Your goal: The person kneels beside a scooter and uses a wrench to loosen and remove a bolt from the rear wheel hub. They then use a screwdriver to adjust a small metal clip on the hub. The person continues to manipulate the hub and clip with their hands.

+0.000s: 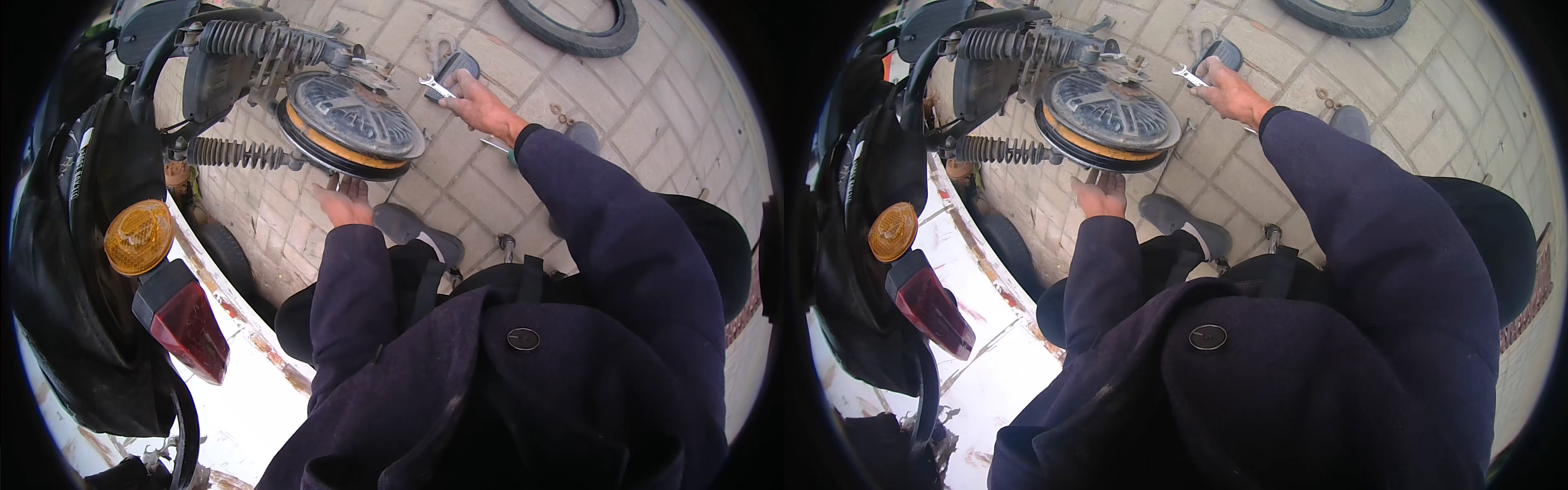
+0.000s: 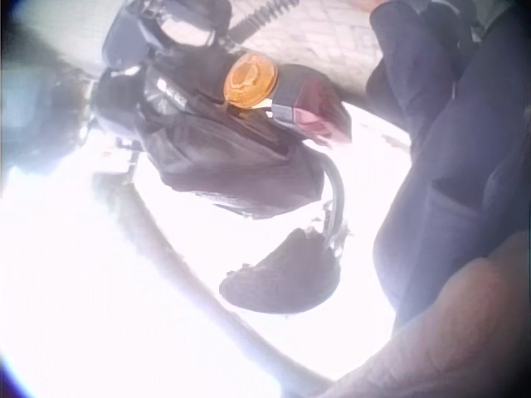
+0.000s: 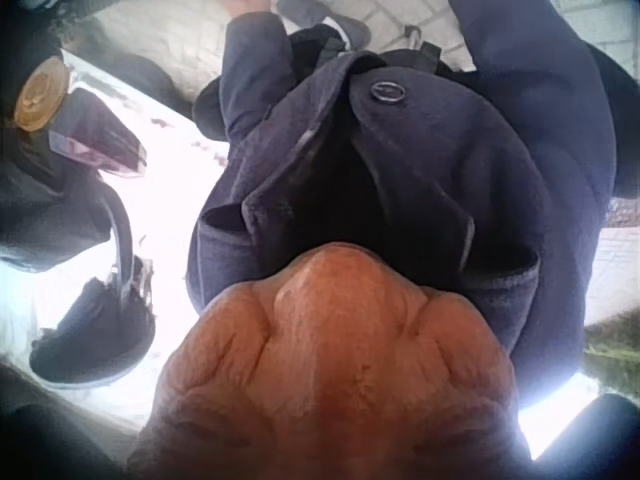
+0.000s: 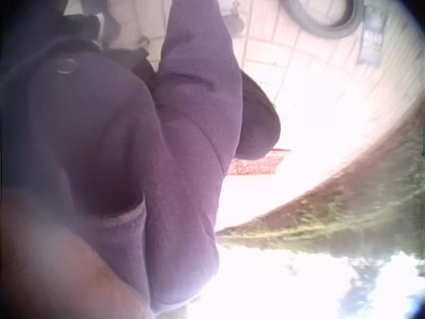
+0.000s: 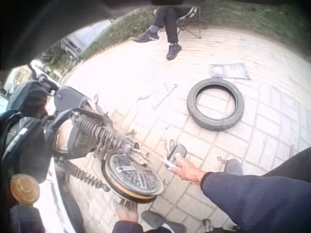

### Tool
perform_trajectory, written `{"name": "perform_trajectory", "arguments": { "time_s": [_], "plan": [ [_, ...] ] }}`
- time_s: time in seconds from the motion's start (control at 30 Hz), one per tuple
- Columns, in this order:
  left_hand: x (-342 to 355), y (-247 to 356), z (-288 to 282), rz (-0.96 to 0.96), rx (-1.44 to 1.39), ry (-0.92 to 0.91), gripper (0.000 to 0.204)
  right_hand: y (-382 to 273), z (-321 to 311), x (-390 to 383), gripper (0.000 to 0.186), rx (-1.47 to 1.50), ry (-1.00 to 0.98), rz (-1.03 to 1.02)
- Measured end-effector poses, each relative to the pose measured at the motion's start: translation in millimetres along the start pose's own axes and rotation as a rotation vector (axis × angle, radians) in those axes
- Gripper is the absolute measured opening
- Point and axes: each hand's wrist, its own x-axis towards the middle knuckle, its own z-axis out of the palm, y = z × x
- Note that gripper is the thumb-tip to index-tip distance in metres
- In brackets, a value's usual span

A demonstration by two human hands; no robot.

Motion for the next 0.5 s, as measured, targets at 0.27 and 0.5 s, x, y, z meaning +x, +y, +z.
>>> {"name": "perform_trajectory", "arguments": {
  "time_s": [0.27, 0.5],
  "plan": [
    [-80, 21, 28, 0.938, 0.637, 0.003, 0.072, -32, 20, 18, 0.039, 0.155, -0.123, -0.011],
    [-72, 35, 62, 1.203, 1.099, -0.048, 0.079, -26, 10, 28, 0.044, 0.164, -0.248, -0.085]
  ]
}}
